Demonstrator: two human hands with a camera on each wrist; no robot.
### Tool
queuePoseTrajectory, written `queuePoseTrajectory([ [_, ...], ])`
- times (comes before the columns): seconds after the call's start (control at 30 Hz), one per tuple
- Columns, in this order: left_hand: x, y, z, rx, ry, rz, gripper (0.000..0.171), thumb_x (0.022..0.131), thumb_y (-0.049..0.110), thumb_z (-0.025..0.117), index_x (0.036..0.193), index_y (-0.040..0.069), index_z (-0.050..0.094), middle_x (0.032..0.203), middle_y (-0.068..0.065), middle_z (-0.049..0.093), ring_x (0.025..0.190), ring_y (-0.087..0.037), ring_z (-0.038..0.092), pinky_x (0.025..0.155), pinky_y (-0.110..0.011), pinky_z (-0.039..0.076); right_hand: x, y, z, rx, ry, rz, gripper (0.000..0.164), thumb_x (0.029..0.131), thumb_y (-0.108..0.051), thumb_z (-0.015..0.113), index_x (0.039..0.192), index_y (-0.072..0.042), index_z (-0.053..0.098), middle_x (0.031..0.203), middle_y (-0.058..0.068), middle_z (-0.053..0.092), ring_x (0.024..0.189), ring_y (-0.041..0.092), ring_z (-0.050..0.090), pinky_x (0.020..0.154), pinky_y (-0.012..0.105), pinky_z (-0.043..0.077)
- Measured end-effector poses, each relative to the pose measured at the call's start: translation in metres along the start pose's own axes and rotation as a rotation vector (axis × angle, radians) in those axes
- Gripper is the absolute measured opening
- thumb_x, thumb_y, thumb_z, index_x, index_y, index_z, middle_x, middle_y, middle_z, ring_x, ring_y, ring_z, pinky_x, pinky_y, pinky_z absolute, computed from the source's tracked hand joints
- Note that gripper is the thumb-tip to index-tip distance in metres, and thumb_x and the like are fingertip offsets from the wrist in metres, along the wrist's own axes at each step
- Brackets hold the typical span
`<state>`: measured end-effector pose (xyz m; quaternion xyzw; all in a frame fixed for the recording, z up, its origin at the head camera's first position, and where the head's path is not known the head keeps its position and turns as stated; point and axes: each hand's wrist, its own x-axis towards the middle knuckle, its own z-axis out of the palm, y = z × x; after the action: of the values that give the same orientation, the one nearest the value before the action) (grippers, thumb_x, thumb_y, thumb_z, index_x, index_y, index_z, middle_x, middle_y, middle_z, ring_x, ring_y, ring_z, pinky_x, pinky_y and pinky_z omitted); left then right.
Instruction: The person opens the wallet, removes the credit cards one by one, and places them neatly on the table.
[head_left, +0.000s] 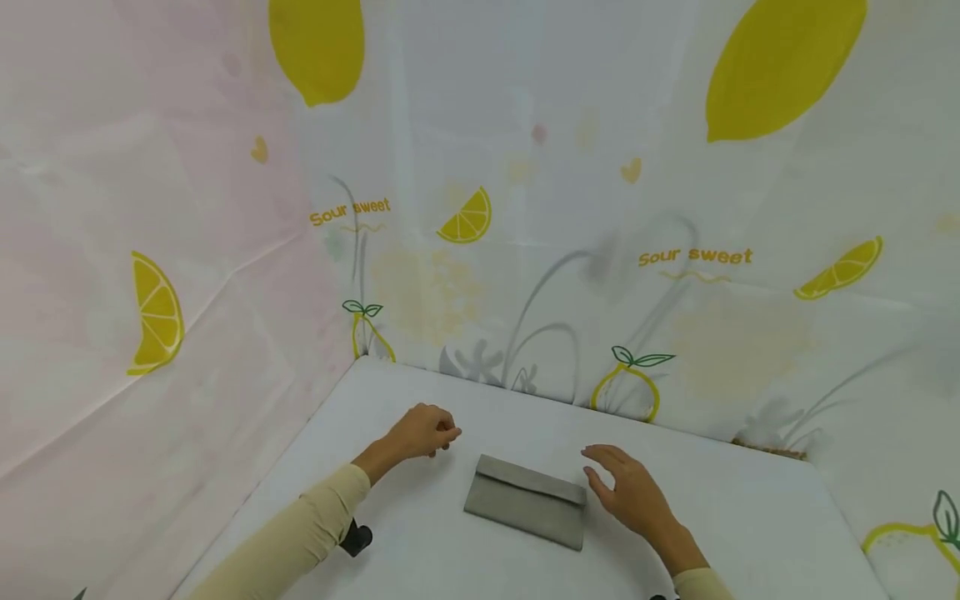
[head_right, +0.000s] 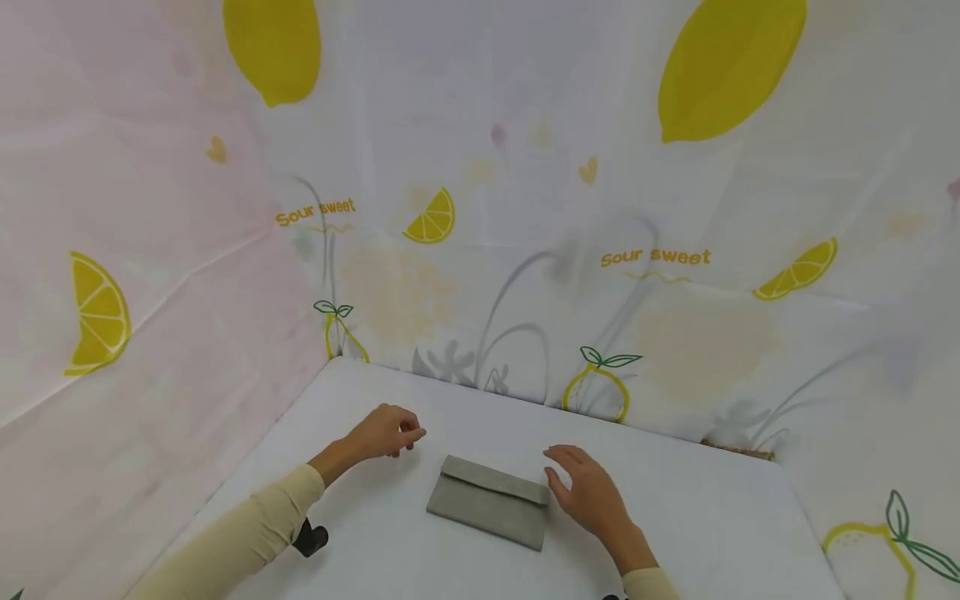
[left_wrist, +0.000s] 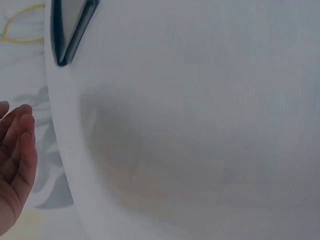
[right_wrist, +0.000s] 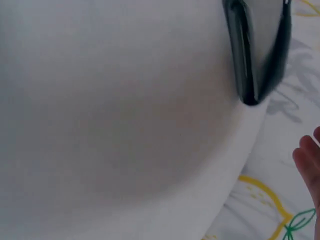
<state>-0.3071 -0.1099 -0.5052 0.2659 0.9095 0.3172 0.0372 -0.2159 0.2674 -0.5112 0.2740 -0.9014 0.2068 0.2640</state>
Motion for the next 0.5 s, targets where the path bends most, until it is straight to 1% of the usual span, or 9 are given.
queuePoseTrajectory([
  [0.07, -0.003, 0.004, 0.013, -0.081, -0.071, -0.034, 0.023, 0.095, 0.024, 0.064, 0.080, 0.008, 0.072, 0.065, 0.006, 0.063, 0.047, -0.009, 0.058, 0.043, -0.024, 0.052, -0.002, -0.008, 0.012, 0.036, -0.068, 0.036, 0.029, 0.084, -0.011, 0.076, 0.112, -0.004, 0.071, 0.112, 0.007, 0.069, 0.103, 0.025, 0.066, 0.083, 0.044, 0.058],
  [0.13, -0.007, 0.006, 0.026, -0.116, -0.108, -0.034, 0.024, 0.095, 0.025, 0.065, 0.078, 0.008, 0.071, 0.065, 0.005, 0.064, 0.046, -0.010, 0.059, 0.043, -0.023, 0.052, -0.005, -0.014, 0.023, 0.055, -0.125, 0.075, 0.030, 0.085, -0.014, 0.076, 0.113, -0.006, 0.071, 0.114, 0.006, 0.069, 0.106, 0.025, 0.065, 0.086, 0.045, 0.056],
  [0.23, -0.013, 0.007, 0.045, -0.178, -0.144, -0.030, 0.022, 0.093, 0.024, 0.068, 0.078, 0.009, 0.072, 0.063, 0.004, 0.064, 0.045, -0.009, 0.060, 0.043, -0.022, 0.052, -0.010, -0.017, 0.036, 0.073, -0.186, 0.098, 0.027, 0.086, -0.018, 0.076, 0.111, -0.008, 0.073, 0.113, 0.004, 0.070, 0.106, 0.023, 0.065, 0.089, 0.044, 0.055],
  [0.3, -0.017, 0.007, 0.055, -0.238, -0.153, -0.038, 0.019, 0.092, 0.023, 0.070, 0.078, 0.008, 0.071, 0.061, 0.004, 0.064, 0.046, -0.009, 0.061, 0.044, -0.022, 0.053, -0.013, -0.017, 0.043, 0.068, -0.210, 0.095, 0.026, 0.086, -0.021, 0.076, 0.108, -0.009, 0.074, 0.111, 0.002, 0.071, 0.104, 0.021, 0.065, 0.089, 0.042, 0.055],
  [0.37, -0.020, 0.008, 0.062, -0.299, -0.151, -0.055, 0.016, 0.089, 0.020, 0.073, 0.081, 0.007, 0.070, 0.060, 0.004, 0.064, 0.047, -0.009, 0.062, 0.045, -0.023, 0.055, -0.015, -0.017, 0.046, 0.076, -0.218, 0.089, 0.026, 0.084, -0.023, 0.078, 0.106, -0.010, 0.075, 0.109, 0.002, 0.071, 0.102, 0.020, 0.066, 0.088, 0.042, 0.056],
  [0.43, -0.022, 0.009, 0.066, -0.355, -0.134, -0.076, 0.015, 0.087, 0.018, 0.076, 0.082, 0.005, 0.070, 0.059, 0.003, 0.065, 0.048, -0.010, 0.063, 0.046, -0.024, 0.056, -0.017, -0.016, 0.048, 0.080, -0.222, 0.093, 0.027, 0.084, -0.026, 0.078, 0.107, -0.011, 0.076, 0.109, 0.000, 0.072, 0.101, 0.019, 0.067, 0.087, 0.041, 0.056],
  [0.5, -0.023, 0.010, 0.067, -0.403, -0.119, -0.112, 0.014, 0.085, 0.015, 0.077, 0.083, 0.003, 0.069, 0.060, 0.002, 0.065, 0.050, -0.011, 0.064, 0.048, -0.024, 0.057, -0.018, -0.016, 0.048, 0.088, -0.229, 0.097, 0.028, 0.084, -0.028, 0.078, 0.107, -0.012, 0.076, 0.110, -0.001, 0.072, 0.101, 0.018, 0.067, 0.087, 0.041, 0.057],
])
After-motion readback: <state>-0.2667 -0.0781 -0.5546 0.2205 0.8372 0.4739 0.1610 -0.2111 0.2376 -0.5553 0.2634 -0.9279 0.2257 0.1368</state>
